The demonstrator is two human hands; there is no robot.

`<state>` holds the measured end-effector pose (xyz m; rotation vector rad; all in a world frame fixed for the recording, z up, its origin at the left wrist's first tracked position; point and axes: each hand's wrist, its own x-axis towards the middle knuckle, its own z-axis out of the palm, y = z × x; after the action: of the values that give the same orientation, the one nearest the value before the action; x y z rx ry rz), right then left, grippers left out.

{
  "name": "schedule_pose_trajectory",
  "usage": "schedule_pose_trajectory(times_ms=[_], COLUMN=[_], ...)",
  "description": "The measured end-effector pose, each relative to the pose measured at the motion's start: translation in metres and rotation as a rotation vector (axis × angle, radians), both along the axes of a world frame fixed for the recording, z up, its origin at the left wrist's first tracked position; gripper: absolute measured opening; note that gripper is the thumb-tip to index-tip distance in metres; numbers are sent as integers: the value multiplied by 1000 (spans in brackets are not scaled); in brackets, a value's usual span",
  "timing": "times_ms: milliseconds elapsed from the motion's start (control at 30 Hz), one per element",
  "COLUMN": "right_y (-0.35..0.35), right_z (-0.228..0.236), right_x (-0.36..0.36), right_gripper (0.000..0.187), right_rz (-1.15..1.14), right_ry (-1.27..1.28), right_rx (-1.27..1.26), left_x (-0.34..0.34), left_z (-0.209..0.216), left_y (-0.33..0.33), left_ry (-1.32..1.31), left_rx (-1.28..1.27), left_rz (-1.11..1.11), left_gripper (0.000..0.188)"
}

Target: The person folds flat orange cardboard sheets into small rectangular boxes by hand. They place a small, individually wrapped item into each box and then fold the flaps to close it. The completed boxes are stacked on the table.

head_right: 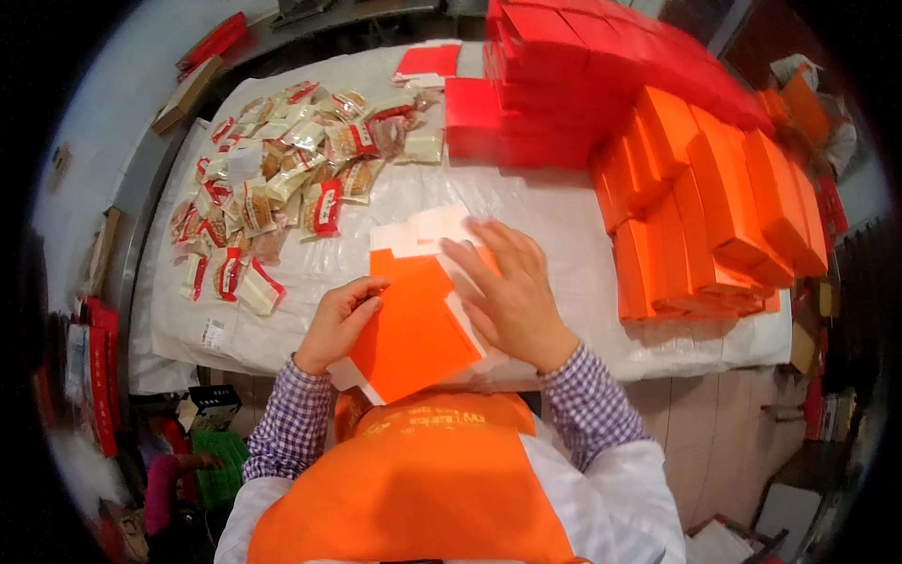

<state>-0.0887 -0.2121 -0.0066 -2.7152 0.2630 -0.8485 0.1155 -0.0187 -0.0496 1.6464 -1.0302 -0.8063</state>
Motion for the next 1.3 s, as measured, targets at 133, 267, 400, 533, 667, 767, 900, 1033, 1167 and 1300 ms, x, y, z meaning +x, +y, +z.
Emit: schedule_pose_trajectory(times_ms=[133, 267, 400, 533, 667, 767, 900, 1033, 1167, 1300], right_y=[-13, -17, -17, -15, -15, -18, -19, -25, -16, -4], right_z=[-1, -6, -5, -10, -7, -10, -10, -19, -23, -28], right_x=[4, 7, 11, 13, 11, 12, 6, 1, 5, 14], right_gripper=[76, 74, 68, 56, 49, 47, 43, 43, 39, 30], right_rz=[294, 445, 451, 452, 536, 580, 590, 545, 520, 536], right_ry=[254, 372, 355, 195, 196, 236, 275, 258, 171, 86], right_rx=[38, 73, -107, -340, -360, -374, -262, -251, -315, -441], left_x=[-8, -8, -8, -2, -8, -28, -28, -28, -29, -32], left_z=[1, -1, 2, -2, -5, 6, 4, 3, 2, 1], left_y=[2, 7, 11, 19, 22, 18, 21, 15, 7, 11], left_ry=[133, 227, 258, 246, 68, -203, -197, -142, -78, -312], left_rx=[22, 31, 47, 55, 104, 0, 26, 10, 34, 67], left_rz=[-152, -182, -148, -116, -168, -222, -202, -221, -242, -315], left_gripper=[28, 29, 29, 29, 36, 48, 57, 55, 57, 74])
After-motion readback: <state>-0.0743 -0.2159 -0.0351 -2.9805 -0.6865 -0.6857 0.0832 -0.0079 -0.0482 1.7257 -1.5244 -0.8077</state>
